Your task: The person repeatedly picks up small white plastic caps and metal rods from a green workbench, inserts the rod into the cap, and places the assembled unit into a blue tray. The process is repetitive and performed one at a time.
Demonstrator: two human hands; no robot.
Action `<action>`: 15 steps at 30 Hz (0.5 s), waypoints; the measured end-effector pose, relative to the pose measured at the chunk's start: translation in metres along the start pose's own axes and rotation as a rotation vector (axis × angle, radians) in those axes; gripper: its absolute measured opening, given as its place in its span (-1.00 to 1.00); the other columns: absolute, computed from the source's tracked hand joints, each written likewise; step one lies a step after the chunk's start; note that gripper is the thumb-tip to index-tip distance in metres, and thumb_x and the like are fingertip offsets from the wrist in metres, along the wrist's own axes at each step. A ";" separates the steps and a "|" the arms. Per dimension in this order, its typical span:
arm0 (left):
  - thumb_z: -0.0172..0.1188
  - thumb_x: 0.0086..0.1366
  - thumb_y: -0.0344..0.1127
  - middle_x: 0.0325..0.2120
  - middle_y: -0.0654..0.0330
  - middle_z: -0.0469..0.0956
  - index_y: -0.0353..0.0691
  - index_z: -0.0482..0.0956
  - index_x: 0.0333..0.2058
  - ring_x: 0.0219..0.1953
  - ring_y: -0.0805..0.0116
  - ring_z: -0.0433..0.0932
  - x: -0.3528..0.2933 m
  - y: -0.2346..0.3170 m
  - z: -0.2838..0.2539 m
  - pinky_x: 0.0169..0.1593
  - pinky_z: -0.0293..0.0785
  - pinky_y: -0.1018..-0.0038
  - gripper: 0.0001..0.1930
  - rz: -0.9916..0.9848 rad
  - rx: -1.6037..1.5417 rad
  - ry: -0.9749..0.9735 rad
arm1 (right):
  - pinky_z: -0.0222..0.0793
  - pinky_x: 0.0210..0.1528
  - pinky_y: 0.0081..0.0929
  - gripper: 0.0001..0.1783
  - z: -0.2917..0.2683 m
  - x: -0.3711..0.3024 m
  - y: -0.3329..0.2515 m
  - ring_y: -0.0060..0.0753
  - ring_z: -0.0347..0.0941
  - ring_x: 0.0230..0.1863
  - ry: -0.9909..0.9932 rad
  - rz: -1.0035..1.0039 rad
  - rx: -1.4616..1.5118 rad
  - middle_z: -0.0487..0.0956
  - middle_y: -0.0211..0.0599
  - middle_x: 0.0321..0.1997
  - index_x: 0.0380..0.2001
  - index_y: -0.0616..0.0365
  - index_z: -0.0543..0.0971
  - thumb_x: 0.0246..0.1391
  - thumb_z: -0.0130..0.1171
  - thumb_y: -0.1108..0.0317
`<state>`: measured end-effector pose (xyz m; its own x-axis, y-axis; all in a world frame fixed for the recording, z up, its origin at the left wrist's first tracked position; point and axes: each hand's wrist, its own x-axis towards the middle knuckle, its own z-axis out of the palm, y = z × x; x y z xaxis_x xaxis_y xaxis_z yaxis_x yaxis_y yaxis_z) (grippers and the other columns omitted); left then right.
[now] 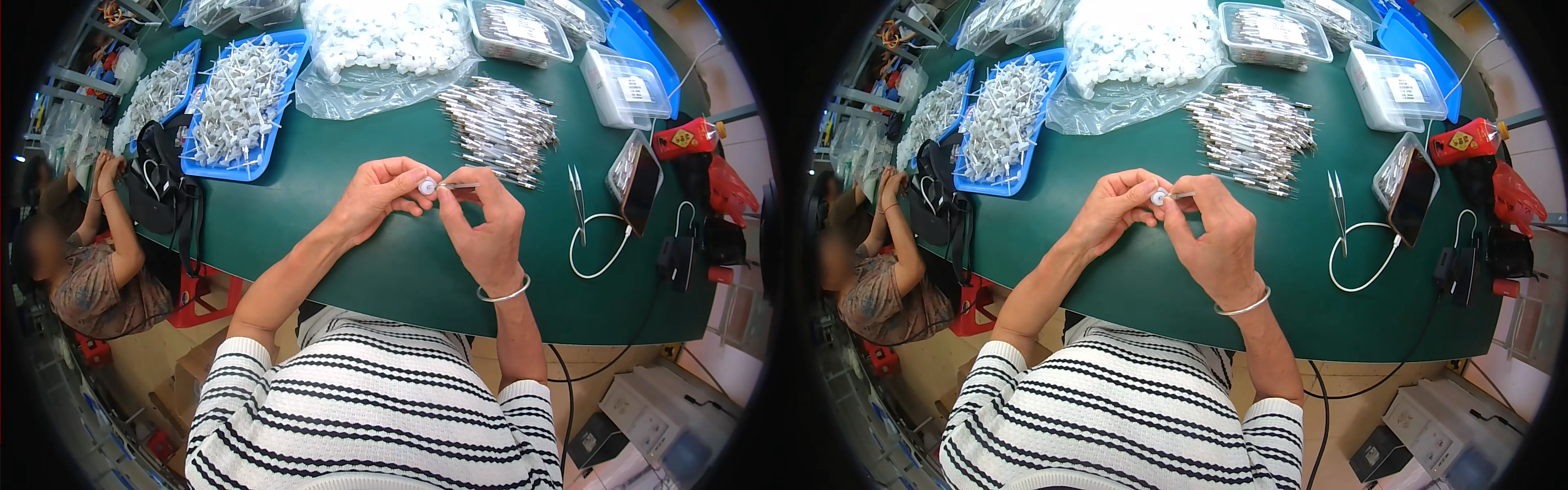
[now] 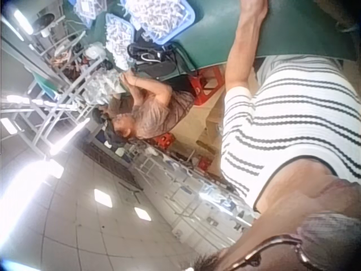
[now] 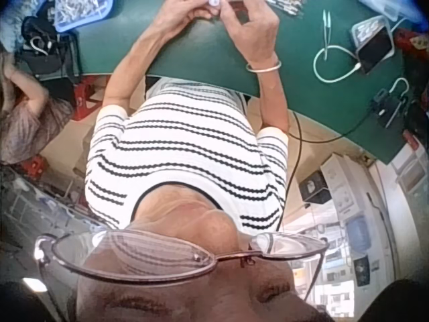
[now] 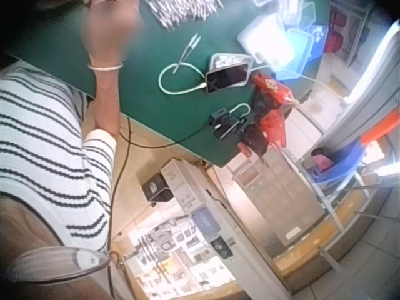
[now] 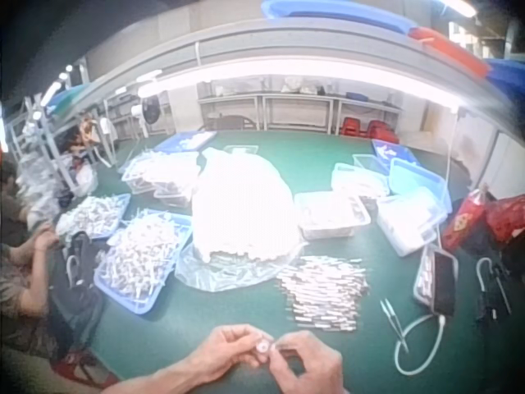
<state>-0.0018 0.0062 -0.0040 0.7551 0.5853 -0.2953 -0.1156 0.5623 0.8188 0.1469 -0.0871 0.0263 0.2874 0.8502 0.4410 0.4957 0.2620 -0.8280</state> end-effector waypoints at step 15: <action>0.09 0.34 -0.27 -0.40 0.22 0.58 -0.34 0.58 -0.21 -0.40 0.56 0.56 0.000 -0.001 -0.001 -0.30 0.55 0.67 -0.77 0.062 0.075 0.013 | 0.48 -0.43 -0.49 -0.81 -0.009 0.004 0.000 -0.31 0.57 -0.45 -0.085 -0.061 -0.038 0.54 -0.25 -0.40 -0.37 0.22 0.48 -0.11 0.23 0.60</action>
<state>-0.0021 0.0062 -0.0057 0.7394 0.6255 -0.2492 -0.1125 0.4797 0.8702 0.1556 -0.0874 0.0313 0.1857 0.8692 0.4582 0.5416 0.2985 -0.7858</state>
